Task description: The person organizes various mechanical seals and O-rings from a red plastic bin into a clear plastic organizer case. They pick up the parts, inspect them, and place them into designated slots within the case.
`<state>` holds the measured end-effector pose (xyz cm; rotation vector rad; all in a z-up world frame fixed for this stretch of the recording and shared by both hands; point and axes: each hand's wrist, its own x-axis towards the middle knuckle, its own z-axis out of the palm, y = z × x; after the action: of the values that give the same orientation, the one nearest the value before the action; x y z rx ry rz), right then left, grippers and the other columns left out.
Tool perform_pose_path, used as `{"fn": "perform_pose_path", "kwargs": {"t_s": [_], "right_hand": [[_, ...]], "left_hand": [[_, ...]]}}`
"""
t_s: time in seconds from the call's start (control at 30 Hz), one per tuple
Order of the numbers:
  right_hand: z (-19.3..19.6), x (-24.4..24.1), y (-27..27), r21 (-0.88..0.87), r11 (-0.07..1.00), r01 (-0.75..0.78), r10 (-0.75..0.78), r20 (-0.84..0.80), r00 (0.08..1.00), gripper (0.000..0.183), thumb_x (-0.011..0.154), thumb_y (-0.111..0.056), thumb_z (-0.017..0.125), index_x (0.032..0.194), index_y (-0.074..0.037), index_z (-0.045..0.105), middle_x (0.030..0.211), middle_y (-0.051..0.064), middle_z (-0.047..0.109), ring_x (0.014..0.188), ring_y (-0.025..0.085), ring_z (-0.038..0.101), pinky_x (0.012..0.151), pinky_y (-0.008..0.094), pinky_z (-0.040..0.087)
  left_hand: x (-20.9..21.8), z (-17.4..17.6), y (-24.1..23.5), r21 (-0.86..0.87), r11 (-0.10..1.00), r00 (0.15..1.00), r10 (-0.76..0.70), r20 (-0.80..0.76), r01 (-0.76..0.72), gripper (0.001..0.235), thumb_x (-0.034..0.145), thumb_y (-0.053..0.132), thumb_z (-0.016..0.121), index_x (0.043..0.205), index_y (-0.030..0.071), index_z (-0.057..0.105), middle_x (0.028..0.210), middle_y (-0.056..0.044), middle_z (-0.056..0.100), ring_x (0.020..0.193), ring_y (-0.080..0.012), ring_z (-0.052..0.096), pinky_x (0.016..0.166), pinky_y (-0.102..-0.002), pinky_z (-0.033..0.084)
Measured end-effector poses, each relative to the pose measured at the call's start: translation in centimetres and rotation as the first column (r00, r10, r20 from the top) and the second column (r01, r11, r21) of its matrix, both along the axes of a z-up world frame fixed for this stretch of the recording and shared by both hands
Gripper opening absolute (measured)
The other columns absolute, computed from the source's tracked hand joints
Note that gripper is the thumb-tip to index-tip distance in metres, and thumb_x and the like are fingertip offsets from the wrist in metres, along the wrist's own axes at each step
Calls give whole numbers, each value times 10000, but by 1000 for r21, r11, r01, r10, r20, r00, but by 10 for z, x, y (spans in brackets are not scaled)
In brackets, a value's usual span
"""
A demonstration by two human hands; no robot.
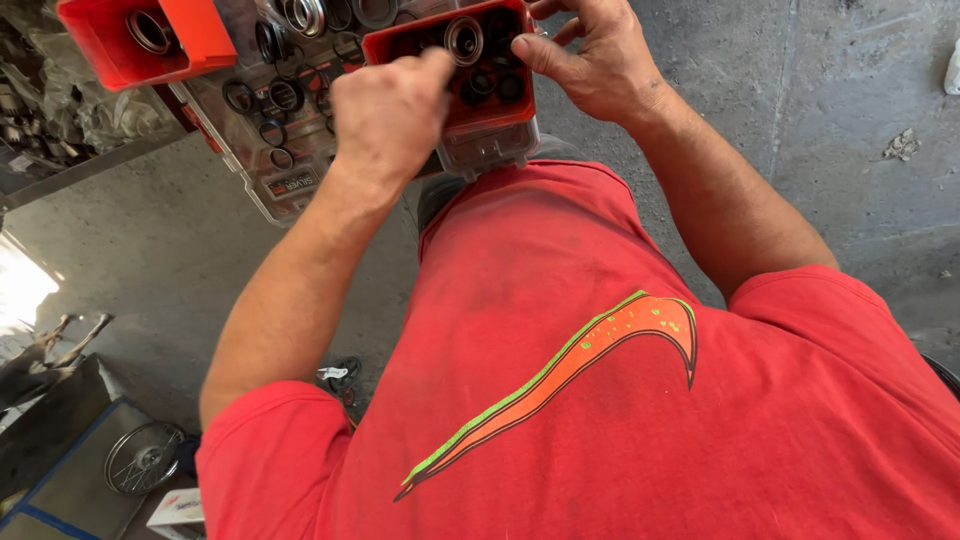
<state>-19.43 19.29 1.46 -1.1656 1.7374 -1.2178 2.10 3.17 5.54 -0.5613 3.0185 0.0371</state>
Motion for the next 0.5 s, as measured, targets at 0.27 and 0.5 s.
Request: {"fn": "perform_pose_path", "kwargs": {"t_s": [0.27, 0.5], "right_hand": [[9, 2, -3, -13, 999, -32, 32, 45, 998, 223, 1062, -87, 776, 1260, -29, 690, 1218, 92, 708, 1109, 227, 684, 792, 344, 585], [10, 5, -4, -19, 1000, -13, 13, 48, 999, 286, 1062, -134, 753, 1327, -57, 677, 1214, 79, 705, 1100, 219, 678, 781, 354, 582]], "left_hand": [[-31, -49, -8, 196, 950, 889, -299, 348, 243, 178, 928, 252, 638, 935, 367, 774, 778, 13, 781, 670, -295, 779, 513, -443, 569], [-17, -10, -15, 158, 979, 902, -181, 391, 128, 131, 852, 284, 673, 952, 205, 704, 811, -55, 788, 713, -335, 785, 525, -454, 561]]}}
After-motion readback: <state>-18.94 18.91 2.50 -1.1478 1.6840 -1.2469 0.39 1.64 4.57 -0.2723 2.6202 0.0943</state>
